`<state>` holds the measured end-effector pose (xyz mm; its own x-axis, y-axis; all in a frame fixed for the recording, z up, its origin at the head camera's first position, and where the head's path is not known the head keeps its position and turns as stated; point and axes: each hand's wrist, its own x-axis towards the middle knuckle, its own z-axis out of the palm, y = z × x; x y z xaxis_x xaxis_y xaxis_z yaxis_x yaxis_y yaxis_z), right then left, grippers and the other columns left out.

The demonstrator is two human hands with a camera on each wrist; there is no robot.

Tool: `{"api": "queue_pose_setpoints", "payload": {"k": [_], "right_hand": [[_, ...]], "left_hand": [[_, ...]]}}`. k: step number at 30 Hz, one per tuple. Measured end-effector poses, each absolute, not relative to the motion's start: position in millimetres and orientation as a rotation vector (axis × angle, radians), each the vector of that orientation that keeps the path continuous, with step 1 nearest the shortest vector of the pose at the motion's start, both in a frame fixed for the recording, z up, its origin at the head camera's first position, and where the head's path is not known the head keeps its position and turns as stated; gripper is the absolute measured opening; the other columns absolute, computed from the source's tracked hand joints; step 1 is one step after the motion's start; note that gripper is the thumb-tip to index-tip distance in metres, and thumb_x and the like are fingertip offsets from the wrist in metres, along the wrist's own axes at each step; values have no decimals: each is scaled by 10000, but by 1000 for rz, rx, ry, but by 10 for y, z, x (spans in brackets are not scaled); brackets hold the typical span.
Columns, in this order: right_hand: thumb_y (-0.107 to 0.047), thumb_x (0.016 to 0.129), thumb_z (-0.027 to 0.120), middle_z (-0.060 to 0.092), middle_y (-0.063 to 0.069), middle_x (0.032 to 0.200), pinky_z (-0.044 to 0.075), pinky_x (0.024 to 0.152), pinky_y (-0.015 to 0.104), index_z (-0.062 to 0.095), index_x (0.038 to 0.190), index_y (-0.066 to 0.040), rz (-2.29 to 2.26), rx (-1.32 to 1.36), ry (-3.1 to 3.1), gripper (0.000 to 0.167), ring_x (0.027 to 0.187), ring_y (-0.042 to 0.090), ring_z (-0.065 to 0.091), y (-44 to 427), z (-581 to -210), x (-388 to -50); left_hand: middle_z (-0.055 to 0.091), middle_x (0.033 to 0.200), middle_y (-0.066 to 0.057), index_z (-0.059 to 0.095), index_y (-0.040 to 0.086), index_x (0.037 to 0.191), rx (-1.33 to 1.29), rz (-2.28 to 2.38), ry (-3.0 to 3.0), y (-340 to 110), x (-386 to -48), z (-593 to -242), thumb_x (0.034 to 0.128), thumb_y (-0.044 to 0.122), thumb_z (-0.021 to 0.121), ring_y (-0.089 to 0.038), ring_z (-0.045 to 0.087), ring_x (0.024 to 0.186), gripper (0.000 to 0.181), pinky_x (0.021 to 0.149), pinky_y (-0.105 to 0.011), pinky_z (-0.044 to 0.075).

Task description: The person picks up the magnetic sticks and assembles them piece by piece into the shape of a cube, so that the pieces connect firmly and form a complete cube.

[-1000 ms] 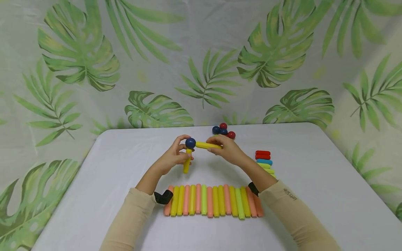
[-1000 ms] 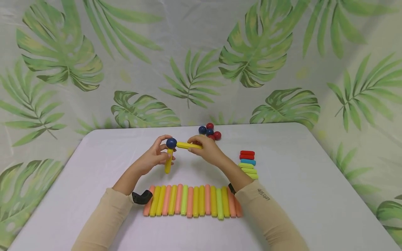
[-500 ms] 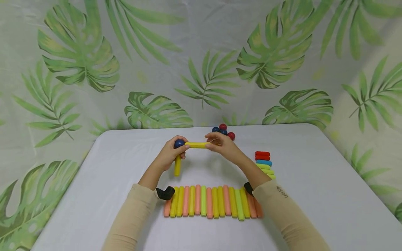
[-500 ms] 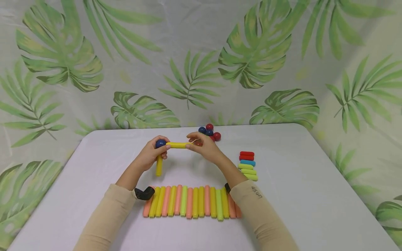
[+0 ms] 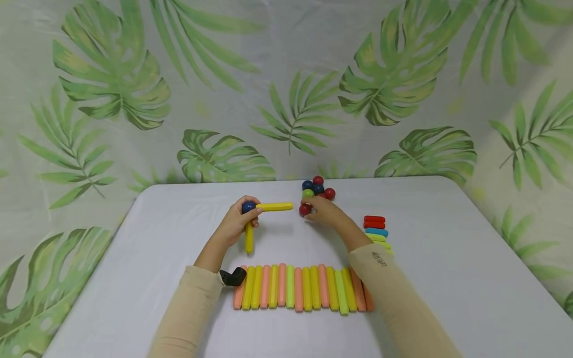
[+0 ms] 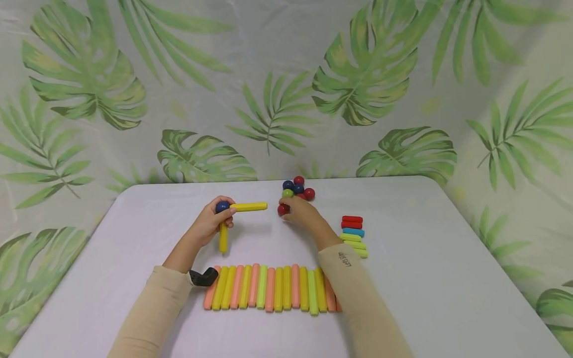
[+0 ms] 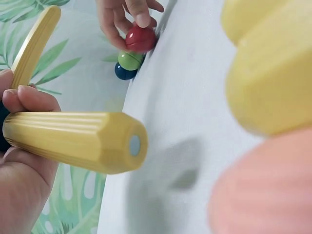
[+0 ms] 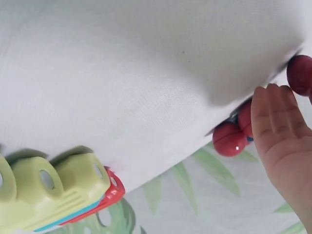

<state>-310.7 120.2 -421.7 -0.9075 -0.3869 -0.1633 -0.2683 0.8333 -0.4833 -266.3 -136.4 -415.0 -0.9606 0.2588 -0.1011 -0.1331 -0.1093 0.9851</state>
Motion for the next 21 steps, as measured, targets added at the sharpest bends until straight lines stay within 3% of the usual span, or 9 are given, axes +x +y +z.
{"api": "queue_pose_setpoints", "payload": {"k": [6, 12, 17, 21], "right_hand": [[-213, 839, 648, 544, 96, 1142, 430, 857, 367, 491, 1249, -104, -973, -362, 2703, 452, 992, 230, 505, 1184, -4134, -3052], [-145, 858, 620, 554, 189, 1105, 457, 831, 364, 429, 1186, 12, -1706, -357, 2271, 411, 1002, 394, 527, 1170, -3932, -2955], [-142, 847, 634, 536, 166, 1011, 470, 808, 338, 491, 1146, 20, -1738, -312, 2254, 369, 969, 354, 553, 1130, -4004, -2970], [-152, 843, 640, 533, 147, 1000, 478, 788, 307, 521, 1158, 3, -1615, -206, 2339, 370, 923, 298, 585, 1123, -4055, -2975]], "left_hand": [[449, 884, -153, 452, 46, 1078, 125, 2158, 1899, -1360, -2626, -4062, 880, 88, 577, -152, 471, 557, 237, 588, -263, 469], [425, 965, -224, 462, 62, 1086, 12, 2204, 1918, -1361, -2774, -4205, 873, 130, 598, -132, 457, 558, 262, 562, -235, 455], [429, 1040, -240, 435, 59, 1138, -18, 2110, 1945, -1347, -2858, -4233, 880, 159, 591, -139, 472, 594, 317, 597, -260, 458], [385, 1124, -226, 312, 29, 1258, -50, 2049, 1899, -1335, -2919, -4254, 915, 135, 521, -167, 489, 692, 416, 711, -307, 470]]}}
